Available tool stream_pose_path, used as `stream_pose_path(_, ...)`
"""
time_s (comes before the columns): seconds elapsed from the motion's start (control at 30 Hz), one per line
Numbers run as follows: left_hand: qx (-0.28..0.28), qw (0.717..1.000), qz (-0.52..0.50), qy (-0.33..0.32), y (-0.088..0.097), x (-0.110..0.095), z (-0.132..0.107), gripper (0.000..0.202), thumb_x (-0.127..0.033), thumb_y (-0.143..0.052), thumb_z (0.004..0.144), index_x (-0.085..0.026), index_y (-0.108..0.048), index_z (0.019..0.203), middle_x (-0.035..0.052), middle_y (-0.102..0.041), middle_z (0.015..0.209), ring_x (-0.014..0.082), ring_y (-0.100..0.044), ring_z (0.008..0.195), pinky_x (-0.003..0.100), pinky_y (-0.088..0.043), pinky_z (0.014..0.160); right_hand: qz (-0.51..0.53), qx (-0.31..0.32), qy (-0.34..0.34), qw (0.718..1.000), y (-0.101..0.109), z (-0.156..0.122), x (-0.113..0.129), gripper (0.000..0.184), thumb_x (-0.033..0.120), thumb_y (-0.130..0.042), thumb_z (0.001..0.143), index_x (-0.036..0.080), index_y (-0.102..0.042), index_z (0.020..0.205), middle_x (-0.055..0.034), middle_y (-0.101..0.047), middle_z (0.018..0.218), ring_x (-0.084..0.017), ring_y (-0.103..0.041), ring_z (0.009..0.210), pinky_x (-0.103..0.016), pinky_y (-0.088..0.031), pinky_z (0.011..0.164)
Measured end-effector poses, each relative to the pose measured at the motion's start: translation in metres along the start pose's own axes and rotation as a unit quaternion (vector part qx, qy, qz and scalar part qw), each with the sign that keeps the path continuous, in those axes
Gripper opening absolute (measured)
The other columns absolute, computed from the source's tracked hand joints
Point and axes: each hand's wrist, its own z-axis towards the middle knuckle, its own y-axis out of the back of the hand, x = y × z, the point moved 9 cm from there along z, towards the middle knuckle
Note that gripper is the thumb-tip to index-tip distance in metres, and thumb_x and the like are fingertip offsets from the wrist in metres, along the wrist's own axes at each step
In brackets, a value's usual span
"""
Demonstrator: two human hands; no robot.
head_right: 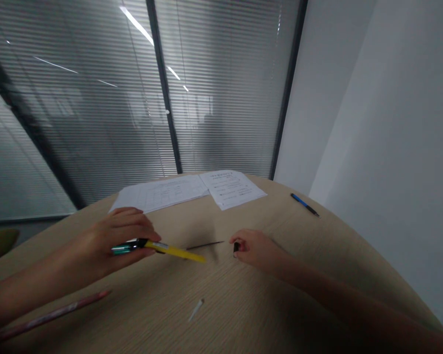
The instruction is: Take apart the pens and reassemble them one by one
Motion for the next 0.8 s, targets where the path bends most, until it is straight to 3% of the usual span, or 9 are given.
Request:
stream_pose_path(0.1, -0.009, 1.000, 0.001, 0.005, 0.003, 0.001, 0.001, 0.012, -0.024, -0.049, 0.078, -0.020, -0.061, 0.079, -0.0003, -0.060, 0.071, 0.0146, -0.053, 0.069, 0.031, -0.037, 0.073, -0.010, 0.005, 0.009, 1.000, 0.000, 0.001, 0.001, 0.028, 0.006, -0.054, 0.063, 0.013, -0.061, 0.089, 0.0017, -0.051, 0.062, -0.009, -0.046, 0.056, -0.020, -0.036, 0.053)
stream_pose_path(0.2, -0.011, 1.000, 0.003, 0.016, 0.005, 0.002, 0.001, 0.012, -0.023, -0.050, 0.078, -0.020, -0.061, 0.079, -0.0003, -0.061, 0.071, 0.0146, -0.054, 0.069, 0.031, -0.038, 0.073, -0.047, -0.030, 0.027, 0.998, 0.009, -0.002, 0.007, 0.035, 0.006, -0.055, 0.062, 0.015, -0.059, 0.096, 0.0021, -0.052, 0.064, -0.009, -0.047, 0.056, -0.021, -0.037, 0.055)
stream_pose_path(0.33, -0.029, 0.999, -0.006, 0.042, 0.006, 0.007, -0.001, 0.012, -0.025, -0.051, 0.077, -0.021, -0.061, 0.081, -0.0003, -0.061, 0.072, 0.0147, -0.054, 0.071, 0.031, -0.039, 0.074, -0.144, -0.093, 0.138, 0.975, 0.017, -0.023, 0.046, 0.027, 0.011, -0.051, 0.072, 0.018, -0.058, 0.097, -0.0015, -0.056, 0.076, -0.011, -0.051, 0.061, -0.023, -0.036, 0.057)
stream_pose_path(0.43, -0.048, 0.996, -0.021, 0.068, 0.006, 0.012, -0.001, 0.013, -0.027, -0.052, 0.077, -0.019, -0.062, 0.080, 0.0005, -0.061, 0.072, 0.0147, -0.055, 0.071, 0.030, -0.041, 0.071, -0.201, -0.034, 0.236, 0.950, -0.008, -0.043, 0.079, 0.015, 0.020, -0.048, 0.078, 0.020, -0.059, 0.088, -0.0013, -0.058, 0.077, -0.012, -0.054, 0.065, -0.022, -0.034, 0.053)
stream_pose_path(0.53, -0.037, 0.992, -0.055, 0.106, 0.002, 0.017, 0.000, 0.014, -0.027, -0.051, 0.076, -0.018, -0.062, 0.078, 0.0009, -0.061, 0.070, 0.0139, -0.055, 0.067, 0.029, -0.043, 0.066, -0.224, 0.022, 0.265, 0.938, -0.036, -0.053, 0.093, 0.014, 0.024, -0.046, 0.081, 0.022, -0.057, 0.090, 0.0019, -0.060, 0.079, -0.010, -0.055, 0.063, -0.023, -0.032, 0.049)
stream_pose_path(0.67, -0.033, 0.980, -0.114, 0.157, -0.002, 0.028, -0.001, 0.015, -0.029, -0.053, 0.074, -0.017, -0.062, 0.077, -0.0005, -0.060, 0.067, 0.0126, -0.056, 0.063, 0.025, -0.045, 0.059, -0.263, 0.021, 0.281, 0.923, -0.057, -0.052, 0.097, 0.010, 0.026, -0.046, 0.082, 0.022, -0.056, 0.084, 0.0035, -0.059, 0.077, -0.010, -0.055, 0.060, -0.024, -0.029, 0.045)
stream_pose_path(0.8, -0.012, 0.965, -0.171, 0.199, -0.010, 0.038, -0.005, 0.015, -0.029, -0.054, 0.073, -0.017, -0.062, 0.077, -0.0007, -0.060, 0.068, 0.0116, -0.055, 0.061, 0.022, -0.044, 0.055, -0.309, 0.003, 0.285, 0.907, -0.062, -0.046, 0.095, 0.012, 0.019, -0.046, 0.082, 0.019, -0.055, 0.073, 0.0026, -0.059, 0.071, -0.011, -0.054, 0.056, -0.025, -0.028, 0.043)
